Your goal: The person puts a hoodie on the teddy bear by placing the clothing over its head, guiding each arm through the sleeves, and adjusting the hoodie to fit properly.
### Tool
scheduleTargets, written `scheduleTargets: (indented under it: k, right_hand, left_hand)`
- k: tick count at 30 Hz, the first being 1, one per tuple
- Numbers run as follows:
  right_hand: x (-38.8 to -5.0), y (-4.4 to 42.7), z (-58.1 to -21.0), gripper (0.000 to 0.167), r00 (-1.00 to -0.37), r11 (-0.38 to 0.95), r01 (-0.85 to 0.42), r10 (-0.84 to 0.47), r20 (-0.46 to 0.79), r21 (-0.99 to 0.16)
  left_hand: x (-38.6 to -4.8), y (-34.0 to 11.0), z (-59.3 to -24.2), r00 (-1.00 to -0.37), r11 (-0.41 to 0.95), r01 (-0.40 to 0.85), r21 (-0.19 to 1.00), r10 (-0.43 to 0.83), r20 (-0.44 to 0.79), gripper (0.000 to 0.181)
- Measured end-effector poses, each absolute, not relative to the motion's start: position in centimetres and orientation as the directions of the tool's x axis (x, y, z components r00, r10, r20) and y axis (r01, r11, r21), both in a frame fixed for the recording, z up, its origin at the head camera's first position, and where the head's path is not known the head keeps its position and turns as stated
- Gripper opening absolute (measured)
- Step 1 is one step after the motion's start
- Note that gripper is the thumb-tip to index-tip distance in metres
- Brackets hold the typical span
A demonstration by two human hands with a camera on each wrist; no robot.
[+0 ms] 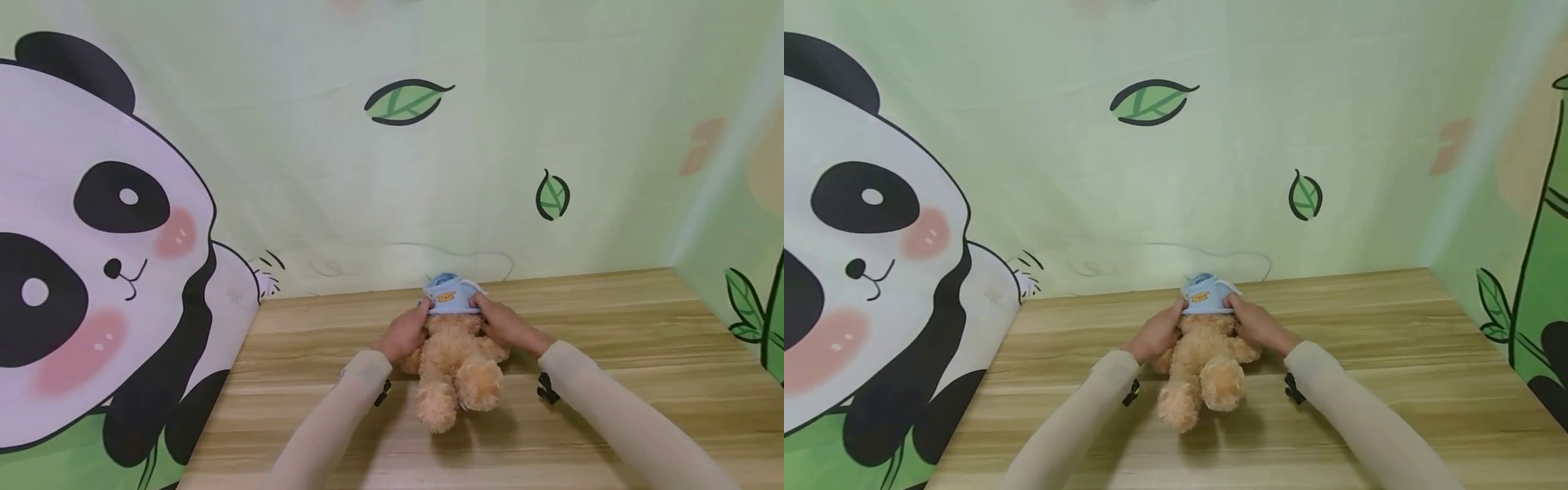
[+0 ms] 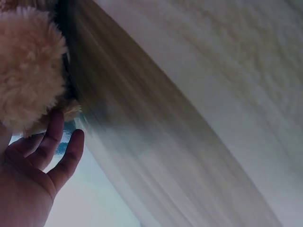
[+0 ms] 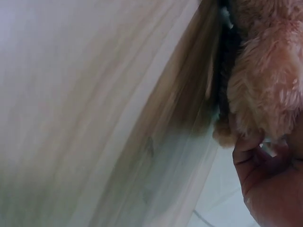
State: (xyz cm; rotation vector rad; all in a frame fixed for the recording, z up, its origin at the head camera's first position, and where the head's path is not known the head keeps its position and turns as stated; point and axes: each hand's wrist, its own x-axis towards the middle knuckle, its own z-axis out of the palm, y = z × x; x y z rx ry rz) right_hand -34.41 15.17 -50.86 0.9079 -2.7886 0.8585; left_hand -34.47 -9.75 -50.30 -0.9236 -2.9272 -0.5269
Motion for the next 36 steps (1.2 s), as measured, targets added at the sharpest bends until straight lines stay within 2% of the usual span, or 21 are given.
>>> scheduleTargets:
  k: [5, 13, 19, 22, 29, 36]
  right_hand:
    - [-34.50, 15.23, -50.97, 0.031, -0.819, 0.641, -0.564, -0.516, 0.251, -0.521]
    - [-34.76, 15.24, -51.32, 0.028, -0.816, 0.707, -0.578, -0.522, 0.250, -0.407]
    - [-34.60, 15.09, -51.09, 0.030, -0.803, 0.710, -0.597, -0.533, 0.268, -0.374]
    - [-34.43, 15.01, -51.10, 0.031, -0.809, 0.707, -0.587, -0.516, 0.282, -0.394]
    - [-34.02, 14.95, -50.89, 0.039, -0.837, 0.634, -0.543, -0.466, 0.288, -0.551]
    - [-34.35, 14.77, -50.69, 0.033, -0.824, 0.681, -0.565, -0.499, 0.270, -0.465]
  left_hand:
    - [-34.42, -9.76, -50.39, -0.821, 0.762, 0.567, 0.313, 0.555, 0.134, 0.034]
    - [-34.12, -9.38, -50.30, -0.838, 0.804, 0.544, 0.241, 0.536, 0.104, 0.032]
    - [-33.98, -9.01, -50.34, -0.846, 0.820, 0.532, 0.213, 0.523, 0.098, 0.032]
    - [-33.92, -9.03, -50.56, -0.852, 0.824, 0.522, 0.219, 0.517, 0.085, 0.034]
    - [-33.81, -9.28, -50.93, -0.854, 0.817, 0.516, 0.258, 0.514, 0.079, 0.036]
    - [-34.01, -9.14, -50.63, -0.856, 0.822, 0.509, 0.254, 0.515, 0.051, 0.039]
